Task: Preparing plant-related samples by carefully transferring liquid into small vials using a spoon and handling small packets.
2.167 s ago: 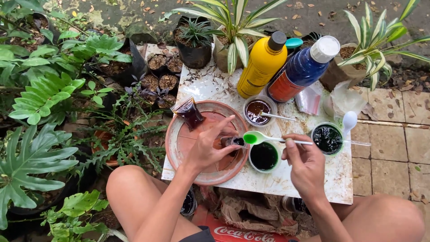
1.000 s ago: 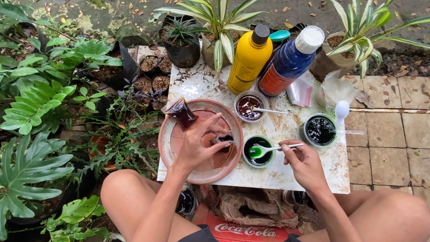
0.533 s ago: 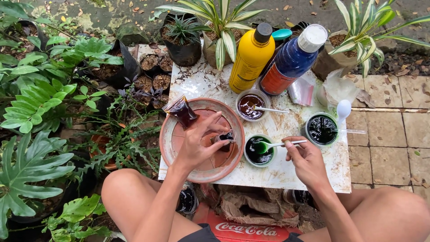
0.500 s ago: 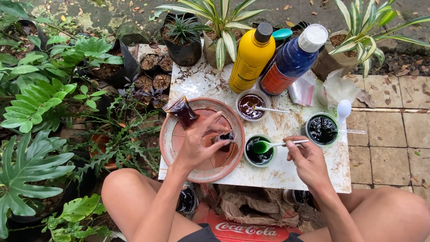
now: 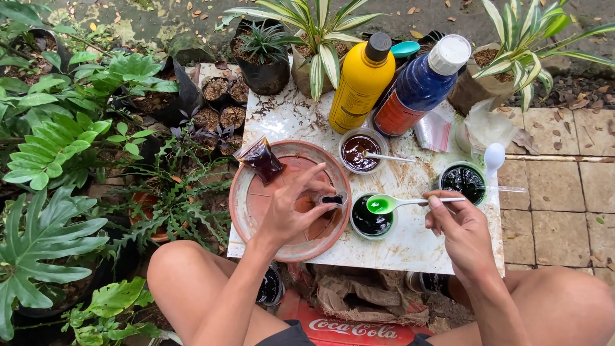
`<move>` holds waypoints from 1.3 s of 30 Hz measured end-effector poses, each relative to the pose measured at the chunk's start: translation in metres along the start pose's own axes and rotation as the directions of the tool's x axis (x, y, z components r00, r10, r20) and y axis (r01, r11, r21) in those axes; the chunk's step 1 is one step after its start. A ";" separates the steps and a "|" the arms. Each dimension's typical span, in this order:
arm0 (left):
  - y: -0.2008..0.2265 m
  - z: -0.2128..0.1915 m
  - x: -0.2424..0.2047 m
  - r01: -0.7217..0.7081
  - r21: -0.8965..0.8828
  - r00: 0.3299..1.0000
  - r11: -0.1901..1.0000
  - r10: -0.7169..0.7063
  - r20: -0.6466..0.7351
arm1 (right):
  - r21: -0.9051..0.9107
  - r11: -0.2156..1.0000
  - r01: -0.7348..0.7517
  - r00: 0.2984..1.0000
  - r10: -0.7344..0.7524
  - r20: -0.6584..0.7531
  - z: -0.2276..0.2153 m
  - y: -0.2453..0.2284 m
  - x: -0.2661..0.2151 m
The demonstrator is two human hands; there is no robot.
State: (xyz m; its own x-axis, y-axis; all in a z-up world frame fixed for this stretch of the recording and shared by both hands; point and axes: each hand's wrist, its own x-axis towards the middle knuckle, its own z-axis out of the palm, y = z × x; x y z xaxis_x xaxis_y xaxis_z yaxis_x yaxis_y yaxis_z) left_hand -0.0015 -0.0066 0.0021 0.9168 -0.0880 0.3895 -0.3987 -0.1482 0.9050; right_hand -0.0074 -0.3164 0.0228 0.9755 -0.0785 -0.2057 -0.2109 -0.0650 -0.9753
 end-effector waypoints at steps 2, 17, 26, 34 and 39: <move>0.001 0.000 0.001 -0.005 0.019 1.000 1.000 0.005 0.006 | 0.022 1.000 0.000 1.000 0.000 -0.001 0.003 -0.004 0.000; 0.002 -0.003 0.004 0.032 -0.010 0.999 0.999 -0.032 0.027 | 0.060 0.994 0.093 0.996 -0.094 0.008 0.059 -0.027 -0.006; -0.003 -0.005 0.002 0.062 -0.045 0.998 0.997 -0.061 0.025 | -0.193 0.805 0.561 0.827 -0.532 0.184 0.074 -0.036 -0.014; -0.004 -0.003 0.002 0.065 -0.033 0.998 0.997 -0.065 0.021 | -0.217 0.700 0.680 0.733 -0.644 0.218 0.062 -0.029 -0.014; -0.006 -0.004 0.002 0.068 -0.031 0.998 0.997 -0.068 0.014 | -0.119 0.866 0.486 0.874 -0.476 0.099 0.032 -0.015 -0.007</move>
State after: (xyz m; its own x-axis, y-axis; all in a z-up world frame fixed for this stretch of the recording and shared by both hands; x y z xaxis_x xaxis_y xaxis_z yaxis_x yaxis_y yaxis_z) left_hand 0.0028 -0.0022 -0.0024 0.9413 -0.0912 0.3249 -0.3344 -0.1231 0.9343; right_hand -0.0091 -0.2826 0.0361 0.9590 0.0604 0.2769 0.2834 -0.2132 -0.9350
